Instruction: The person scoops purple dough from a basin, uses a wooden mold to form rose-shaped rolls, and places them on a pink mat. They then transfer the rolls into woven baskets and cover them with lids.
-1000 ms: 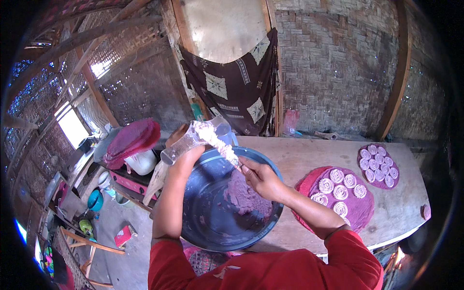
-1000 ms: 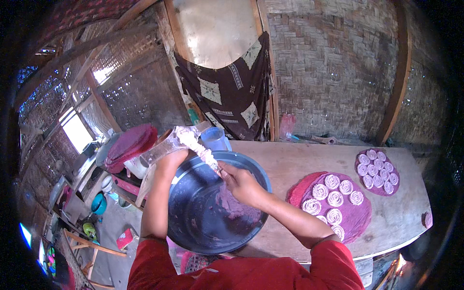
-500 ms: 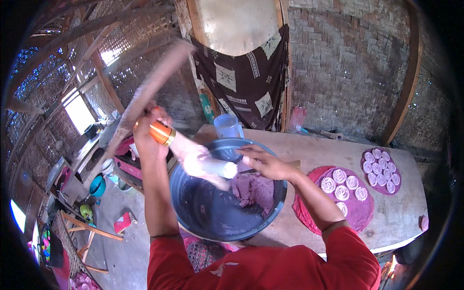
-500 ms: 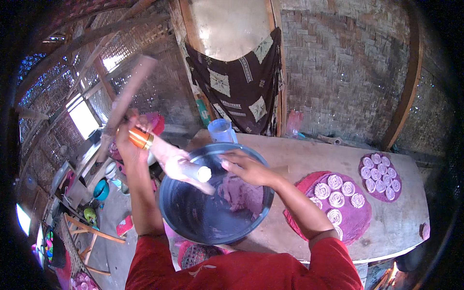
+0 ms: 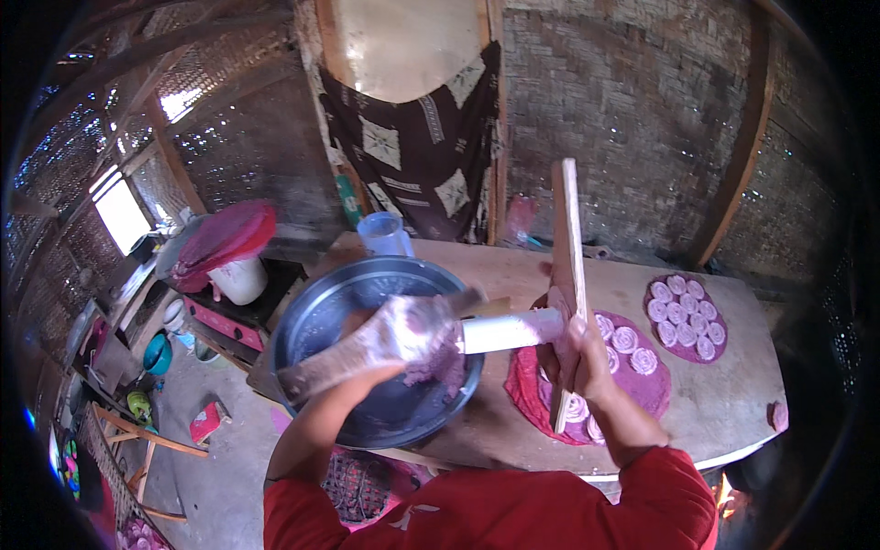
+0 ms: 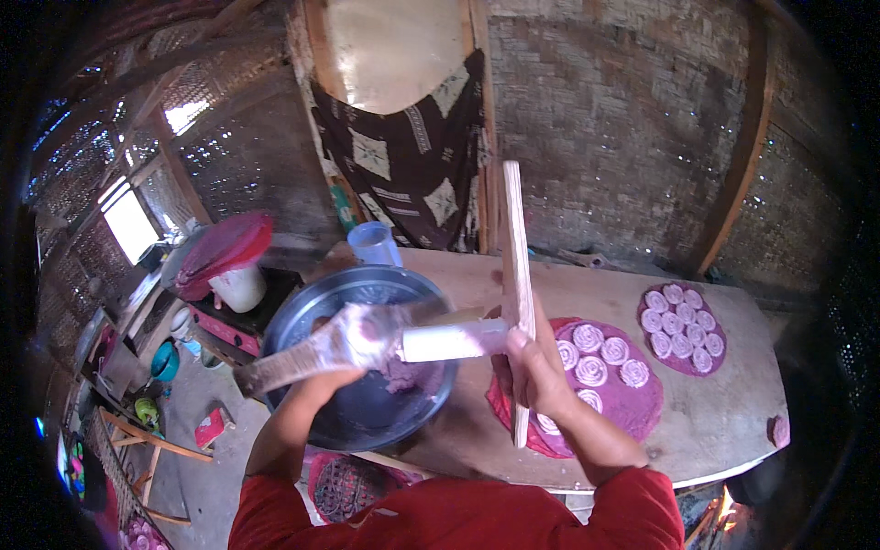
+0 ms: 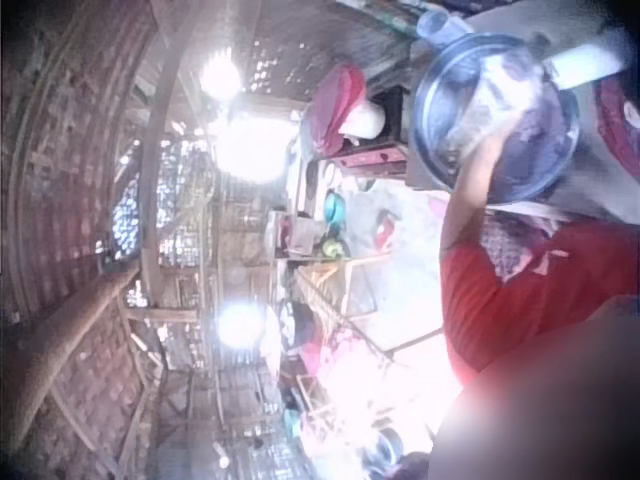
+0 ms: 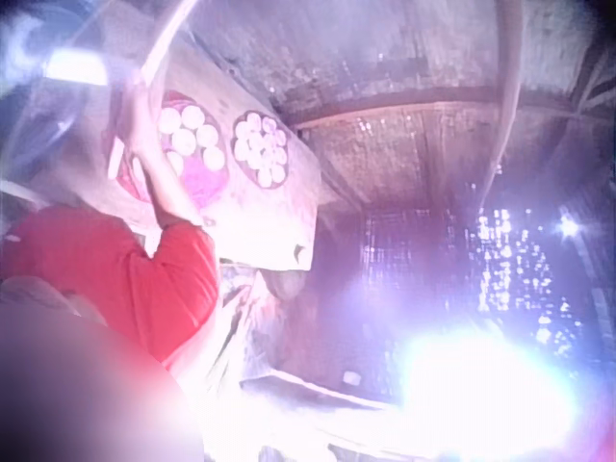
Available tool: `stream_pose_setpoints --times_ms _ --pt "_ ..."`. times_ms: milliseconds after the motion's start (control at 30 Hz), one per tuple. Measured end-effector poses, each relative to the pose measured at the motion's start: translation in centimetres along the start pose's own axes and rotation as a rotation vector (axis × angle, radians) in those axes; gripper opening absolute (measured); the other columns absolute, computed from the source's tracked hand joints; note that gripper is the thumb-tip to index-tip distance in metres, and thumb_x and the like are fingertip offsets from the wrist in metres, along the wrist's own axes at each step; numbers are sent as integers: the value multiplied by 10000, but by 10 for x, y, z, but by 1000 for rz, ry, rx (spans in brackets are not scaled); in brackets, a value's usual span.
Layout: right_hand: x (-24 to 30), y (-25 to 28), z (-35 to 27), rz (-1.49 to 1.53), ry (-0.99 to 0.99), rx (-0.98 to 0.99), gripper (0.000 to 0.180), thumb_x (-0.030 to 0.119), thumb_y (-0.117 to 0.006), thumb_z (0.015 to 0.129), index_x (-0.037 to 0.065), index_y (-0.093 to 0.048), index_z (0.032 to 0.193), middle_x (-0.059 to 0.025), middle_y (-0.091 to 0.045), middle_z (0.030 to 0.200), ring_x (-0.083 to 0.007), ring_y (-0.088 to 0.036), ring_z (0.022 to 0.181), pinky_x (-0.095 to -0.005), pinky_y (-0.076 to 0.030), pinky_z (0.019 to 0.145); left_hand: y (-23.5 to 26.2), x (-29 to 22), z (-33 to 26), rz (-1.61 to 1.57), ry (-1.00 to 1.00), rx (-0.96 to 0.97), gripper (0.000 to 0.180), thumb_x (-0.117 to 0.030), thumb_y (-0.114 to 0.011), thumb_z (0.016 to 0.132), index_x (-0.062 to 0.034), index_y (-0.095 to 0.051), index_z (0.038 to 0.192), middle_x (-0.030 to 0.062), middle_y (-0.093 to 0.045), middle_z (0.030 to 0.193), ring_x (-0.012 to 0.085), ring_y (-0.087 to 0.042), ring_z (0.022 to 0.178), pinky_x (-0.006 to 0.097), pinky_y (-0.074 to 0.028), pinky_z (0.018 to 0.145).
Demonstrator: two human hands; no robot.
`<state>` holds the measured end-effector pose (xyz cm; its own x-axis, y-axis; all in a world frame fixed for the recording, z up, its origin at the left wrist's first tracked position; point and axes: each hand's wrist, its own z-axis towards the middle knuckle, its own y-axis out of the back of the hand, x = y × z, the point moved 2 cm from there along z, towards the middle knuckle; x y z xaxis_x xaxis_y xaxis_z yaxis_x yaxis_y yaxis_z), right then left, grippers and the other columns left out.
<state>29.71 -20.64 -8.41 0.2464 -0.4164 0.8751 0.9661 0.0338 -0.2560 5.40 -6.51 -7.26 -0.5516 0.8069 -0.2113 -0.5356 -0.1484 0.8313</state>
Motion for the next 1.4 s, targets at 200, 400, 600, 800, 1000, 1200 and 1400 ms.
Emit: stream_pose_setpoints --times_ms 200,400,600,800,1000,1200,1400 --pt "56 26 -25 -911 297 245 875 341 -715 774 -44 -250 1407 -270 -492 1241 -382 -556 1122 -440 -445 938 -38 -84 4 -161 -321 161 355 -403 -689 808 -114 -669 1013 112 -687 867 316 -672 777 419 -528 692" --pt "73 61 -57 -955 119 489 885 325 -734 766 -18 -241 1416 -304 -536 1171 -408 -663 872 -440 -551 772 -113 -145 -8 -750 -109 767 556 -377 -683 845 -103 -522 1300 138 -546 1300 269 -517 1207 415 -389 1035" --pt "80 112 -94 -929 -94 431 1064 392 -805 734 -71 -170 1450 -285 -417 1374 -369 -524 1207 -450 -483 936 -162 -197 3 -927 -331 862 635 -465 -682 827 -56 -525 1287 177 -558 1261 323 -469 1245 461 -363 1040" --pt "88 205 -144 222 -848 678 1476 833 -698 526 -32 -4 1501 -318 -363 1416 -350 -407 1329 -421 -334 1086 -156 -240 74 -1201 -434 615 373 -129 -783 715 -20 -622 1033 117 -655 971 276 -609 911 407 -469 829" --pt "72 234 -200 642 -581 644 1436 867 -612 560 -36 -9 1501 -327 -390 1381 -372 -444 1284 -438 -348 1065 -133 -301 165 -2051 -424 334 986 -684 -564 829 -87 -169 1506 202 -432 1377 288 -490 1233 411 -411 1044" --pt "71 261 -214 709 -457 467 1403 902 -525 594 -40 -15 1500 -337 -417 1346 -394 -481 1239 -454 -361 1043 -178 -352 216 -2347 -514 289 809 -529 -421 913 0 -202 1484 278 -399 1410 372 -424 1295 451 -254 1143" --pt "65 313 -220 459 -788 100 1229 806 -496 721 -52 -77 1494 -340 -439 1317 -434 -520 1172 -516 -372 1022 -335 -305 225 -2558 76 502 557 -335 -516 919 66 -458 1302 218 -565 1225 353 -501 1220 468 -355 1107"
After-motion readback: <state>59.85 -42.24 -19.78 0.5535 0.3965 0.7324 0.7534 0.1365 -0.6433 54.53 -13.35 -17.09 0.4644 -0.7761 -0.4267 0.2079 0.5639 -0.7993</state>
